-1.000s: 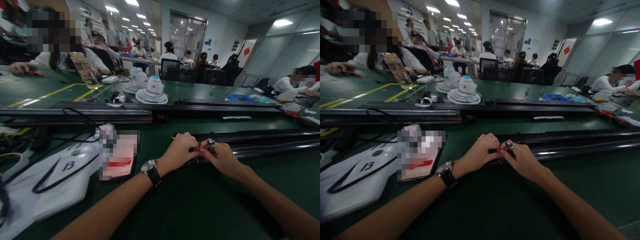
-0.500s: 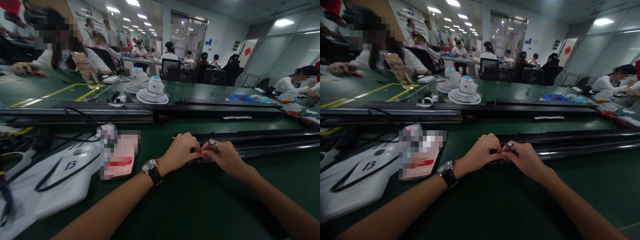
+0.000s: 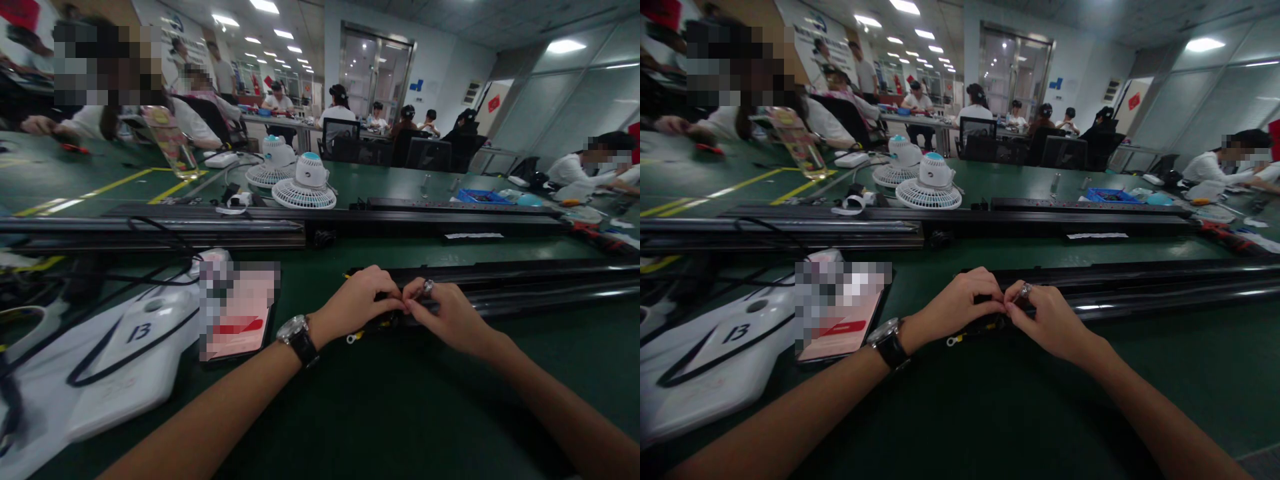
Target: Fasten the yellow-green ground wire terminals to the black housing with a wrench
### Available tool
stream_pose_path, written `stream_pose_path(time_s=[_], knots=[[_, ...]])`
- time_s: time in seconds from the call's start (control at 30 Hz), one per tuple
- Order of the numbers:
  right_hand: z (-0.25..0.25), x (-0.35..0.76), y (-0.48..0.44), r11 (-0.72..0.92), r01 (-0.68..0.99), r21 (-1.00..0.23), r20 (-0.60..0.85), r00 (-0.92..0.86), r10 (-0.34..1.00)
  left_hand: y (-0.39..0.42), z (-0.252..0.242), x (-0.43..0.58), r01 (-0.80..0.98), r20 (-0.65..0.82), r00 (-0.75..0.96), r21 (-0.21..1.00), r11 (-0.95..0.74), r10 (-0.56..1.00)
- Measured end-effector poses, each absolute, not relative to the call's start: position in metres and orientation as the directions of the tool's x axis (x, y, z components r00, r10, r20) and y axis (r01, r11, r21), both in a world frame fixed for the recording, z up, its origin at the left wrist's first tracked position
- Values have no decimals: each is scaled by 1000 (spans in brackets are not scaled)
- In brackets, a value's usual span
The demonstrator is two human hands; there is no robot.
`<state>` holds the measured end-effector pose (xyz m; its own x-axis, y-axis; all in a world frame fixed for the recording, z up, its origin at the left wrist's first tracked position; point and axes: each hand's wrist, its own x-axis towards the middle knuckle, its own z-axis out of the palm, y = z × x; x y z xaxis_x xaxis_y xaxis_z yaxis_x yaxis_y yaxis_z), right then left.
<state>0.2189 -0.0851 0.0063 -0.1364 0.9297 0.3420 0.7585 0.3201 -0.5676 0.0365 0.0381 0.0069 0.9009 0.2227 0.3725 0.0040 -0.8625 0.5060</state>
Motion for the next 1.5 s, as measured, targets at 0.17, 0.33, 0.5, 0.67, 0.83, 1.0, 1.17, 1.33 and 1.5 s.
stream_pose_path(time_s=[0.17, 0.33, 0.5, 0.67, 0.83, 1.0, 1.17, 1.33, 1.5], knots=[[6, 220, -85, 296, 763, -575, 294, -146, 945, 39, 5, 35, 15, 370, 896, 527, -850, 245], [3, 222, -86, 280, 759, -587, 279, -134, 951, 38, 5, 35, 12, 368, 897, 534, -845, 245], [3, 222, -86, 272, 764, -585, 288, -118, 950, 36, 7, 35, 10, 367, 898, 535, -844, 243], [7, 220, -87, 279, 777, -564, 306, -117, 945, 36, 7, 36, 13, 361, 901, 534, -846, 242], [8, 224, -87, 299, 795, -527, 352, -116, 929, 36, 7, 37, 14, 351, 907, 526, -850, 232], [6, 232, -87, 293, 801, -522, 394, -78, 916, 36, 9, 37, 23, 341, 911, 518, -855, 231], [10, 230, -90, 315, 793, -522, 405, -95, 909, 37, 9, 36, 40, 342, 907, 511, -859, 245], [9, 224, -91, 355, 782, -512, 438, -118, 891, 37, 8, 35, 53, 340, 905, 507, -860, 256], [7, 226, -90, 348, 794, -499, 421, -129, 898, 36, 7, 35, 60, 340, 904, 500, -864, 259]])
